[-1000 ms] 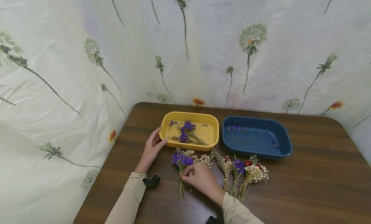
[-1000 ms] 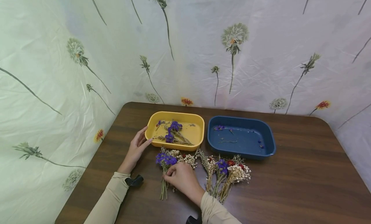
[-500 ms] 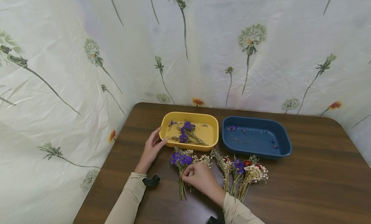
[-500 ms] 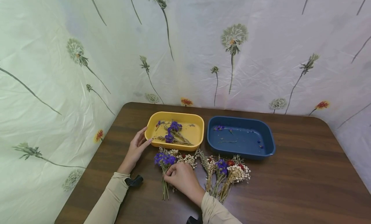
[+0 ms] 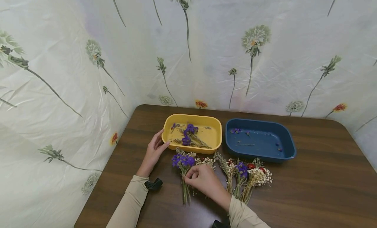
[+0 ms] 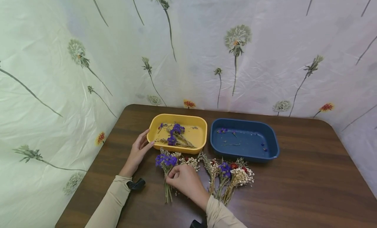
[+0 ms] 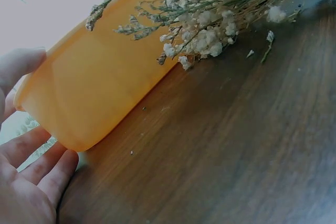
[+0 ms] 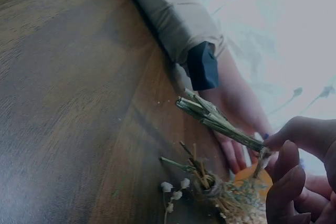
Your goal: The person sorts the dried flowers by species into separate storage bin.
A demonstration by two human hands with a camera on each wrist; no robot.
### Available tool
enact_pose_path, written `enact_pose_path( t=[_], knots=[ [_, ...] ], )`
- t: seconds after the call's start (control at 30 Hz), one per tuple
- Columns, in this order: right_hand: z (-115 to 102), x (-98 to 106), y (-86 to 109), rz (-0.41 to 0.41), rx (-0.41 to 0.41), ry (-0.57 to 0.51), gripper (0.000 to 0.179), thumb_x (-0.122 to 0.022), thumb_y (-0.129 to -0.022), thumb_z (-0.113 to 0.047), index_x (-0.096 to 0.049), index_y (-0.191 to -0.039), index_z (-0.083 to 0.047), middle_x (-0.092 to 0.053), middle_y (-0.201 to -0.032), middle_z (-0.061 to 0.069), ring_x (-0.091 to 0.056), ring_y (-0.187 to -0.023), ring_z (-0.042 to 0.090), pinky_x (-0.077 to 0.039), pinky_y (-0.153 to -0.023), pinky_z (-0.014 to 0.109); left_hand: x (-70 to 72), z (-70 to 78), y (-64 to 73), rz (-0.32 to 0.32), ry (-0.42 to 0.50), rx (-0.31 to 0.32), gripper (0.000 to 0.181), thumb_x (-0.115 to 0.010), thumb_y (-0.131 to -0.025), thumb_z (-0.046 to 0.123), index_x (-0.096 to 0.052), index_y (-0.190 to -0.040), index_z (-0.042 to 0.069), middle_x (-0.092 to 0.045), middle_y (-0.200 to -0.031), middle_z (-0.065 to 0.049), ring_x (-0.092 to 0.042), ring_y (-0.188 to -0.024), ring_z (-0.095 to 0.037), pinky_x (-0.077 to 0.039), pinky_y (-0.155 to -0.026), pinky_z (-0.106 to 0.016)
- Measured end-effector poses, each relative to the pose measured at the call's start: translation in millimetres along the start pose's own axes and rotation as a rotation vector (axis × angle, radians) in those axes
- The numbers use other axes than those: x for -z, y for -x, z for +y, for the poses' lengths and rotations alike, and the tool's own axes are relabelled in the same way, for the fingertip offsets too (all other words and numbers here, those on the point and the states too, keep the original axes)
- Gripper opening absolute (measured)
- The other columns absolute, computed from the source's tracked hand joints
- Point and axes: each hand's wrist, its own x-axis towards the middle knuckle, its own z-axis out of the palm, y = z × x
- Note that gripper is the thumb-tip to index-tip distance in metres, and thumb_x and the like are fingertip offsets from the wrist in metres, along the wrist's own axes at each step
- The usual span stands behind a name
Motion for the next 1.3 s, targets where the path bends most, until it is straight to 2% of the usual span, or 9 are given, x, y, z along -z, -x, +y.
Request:
enact_pose_path(
  t=[0.13,0.3,0.43,0.67,0.87,1.1,1.2,1.3],
  knots=[
    [-2,3,0.9,0.003,0.011,-0.010,0.011,-0.079,-0.088,-0.024,-0.078,-0.077,-0.023,-0.063,-0.056,-0.014,-0.056,-0.048,0.005,-0.049,-0.063,0.022,-0.3,-0.1,-0.4,0.004,0.011,0.000,0.065,-0.067,-0.102,0.014,-0.037,-0.160,0.010,-0.040,-0.163,-0.018,-0.044,-0.148,-0.038,-0.038,-0.119,-0.057],
    [-5,7,2.0,-0.011,0.006,-0.044,0.009,-0.080,-0.088,-0.024,-0.078,-0.079,-0.022,-0.064,-0.058,-0.012,-0.055,-0.048,0.006,-0.046,-0.052,0.023,-0.3,-0.1,-0.2,0.009,-0.002,0.004,0.065,-0.067,-0.102,0.016,-0.039,-0.159,0.012,-0.041,-0.163,-0.017,-0.045,-0.148,-0.036,-0.039,-0.119,-0.056],
    [-8,11,3.3,-0.029,0.006,-0.060,0.010,-0.080,-0.089,-0.025,-0.078,-0.079,-0.021,-0.064,-0.058,-0.010,-0.054,-0.046,0.006,-0.046,-0.049,0.023,0.1,0.6,0.9,0.004,0.001,0.001,0.064,-0.067,-0.102,0.018,-0.039,-0.159,0.013,-0.041,-0.163,-0.015,-0.045,-0.148,-0.035,-0.039,-0.119,-0.054],
    [-14,23,6.7,-0.032,0.019,-0.045,0.012,-0.080,-0.089,-0.027,-0.078,-0.079,-0.022,-0.063,-0.056,-0.010,-0.054,-0.047,0.007,-0.048,-0.054,0.024,0.7,0.8,-0.6,-0.015,0.019,0.011,0.066,-0.067,-0.102,0.016,-0.037,-0.160,0.012,-0.040,-0.163,-0.017,-0.045,-0.148,-0.036,-0.049,-0.111,-0.032],
    [-16,36,4.7,-0.004,0.009,-0.040,0.009,-0.080,-0.089,-0.023,-0.079,-0.080,-0.021,-0.062,-0.057,-0.009,-0.054,-0.050,0.007,-0.047,-0.057,0.024,0.7,0.8,0.0,-0.008,0.025,0.014,0.066,-0.067,-0.102,0.017,-0.037,-0.160,0.011,-0.038,-0.165,-0.015,-0.045,-0.148,-0.035,-0.047,-0.113,-0.034],
    [-14,50,3.4,-0.010,0.001,-0.037,0.008,-0.079,-0.091,-0.024,-0.081,-0.084,-0.021,-0.064,-0.060,-0.009,-0.054,-0.052,0.007,-0.046,-0.053,0.023,0.0,-0.3,0.1,-0.002,0.017,0.009,0.065,-0.068,-0.101,0.018,-0.038,-0.159,0.012,-0.040,-0.163,-0.014,-0.047,-0.146,-0.034,-0.048,-0.105,-0.019],
    [-12,57,2.0,-0.022,0.006,-0.043,0.009,-0.078,-0.092,-0.025,-0.082,-0.087,-0.019,-0.066,-0.060,-0.006,-0.057,-0.051,0.009,-0.046,-0.050,0.024,0.2,-1.0,-0.8,-0.002,0.021,0.004,0.065,-0.068,-0.101,0.017,-0.038,-0.159,0.011,-0.040,-0.163,-0.014,-0.047,-0.146,-0.034,-0.048,-0.105,-0.019],
    [-11,65,-0.9,-0.032,0.007,-0.046,0.010,-0.076,-0.094,-0.027,-0.082,-0.089,-0.019,-0.066,-0.059,-0.004,-0.063,-0.050,0.020,-0.047,-0.048,0.026,0.0,-1.3,-1.6,0.003,0.019,0.002,0.065,-0.068,-0.101,0.017,-0.039,-0.159,0.011,-0.040,-0.164,-0.014,-0.047,-0.147,-0.034,-0.047,-0.109,-0.025]
  ],
)
